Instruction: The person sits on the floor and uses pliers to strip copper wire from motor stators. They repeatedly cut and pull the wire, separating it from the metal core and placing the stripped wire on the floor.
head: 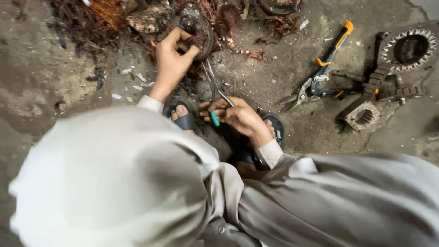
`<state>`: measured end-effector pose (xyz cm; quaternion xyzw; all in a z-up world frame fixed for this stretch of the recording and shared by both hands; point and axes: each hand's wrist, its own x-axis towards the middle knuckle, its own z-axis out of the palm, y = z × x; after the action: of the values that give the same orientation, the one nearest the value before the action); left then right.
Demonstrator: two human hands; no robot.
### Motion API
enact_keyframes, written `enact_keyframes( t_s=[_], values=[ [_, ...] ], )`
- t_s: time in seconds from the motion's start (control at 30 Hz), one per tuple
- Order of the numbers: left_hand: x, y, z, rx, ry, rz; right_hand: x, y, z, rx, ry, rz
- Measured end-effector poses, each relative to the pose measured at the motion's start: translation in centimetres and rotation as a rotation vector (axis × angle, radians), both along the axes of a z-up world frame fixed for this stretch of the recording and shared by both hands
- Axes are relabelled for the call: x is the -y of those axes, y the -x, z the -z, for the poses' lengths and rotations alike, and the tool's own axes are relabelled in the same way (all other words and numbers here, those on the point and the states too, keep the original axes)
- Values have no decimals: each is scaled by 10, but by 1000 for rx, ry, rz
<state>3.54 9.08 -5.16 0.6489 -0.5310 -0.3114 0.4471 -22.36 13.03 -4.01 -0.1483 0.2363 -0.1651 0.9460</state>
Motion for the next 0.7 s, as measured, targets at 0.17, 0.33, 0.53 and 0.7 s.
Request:
enact_keyframes(
  t_s=[0.17,0.33,0.53,0.7],
  values=[
    [9,-12,10,-245,-197,-40,14,-8,-5,20,103,-9],
    [4,-24,26,-443,-258,-7,18,-20,-15,-5,62,-6],
    [-7,-25,12,-422,-142,-30,19,-50,-24,-23,-113,76],
    [0,-17,-10,190,17,-18,17,-43,-39,18,-119,58]
  ],
)
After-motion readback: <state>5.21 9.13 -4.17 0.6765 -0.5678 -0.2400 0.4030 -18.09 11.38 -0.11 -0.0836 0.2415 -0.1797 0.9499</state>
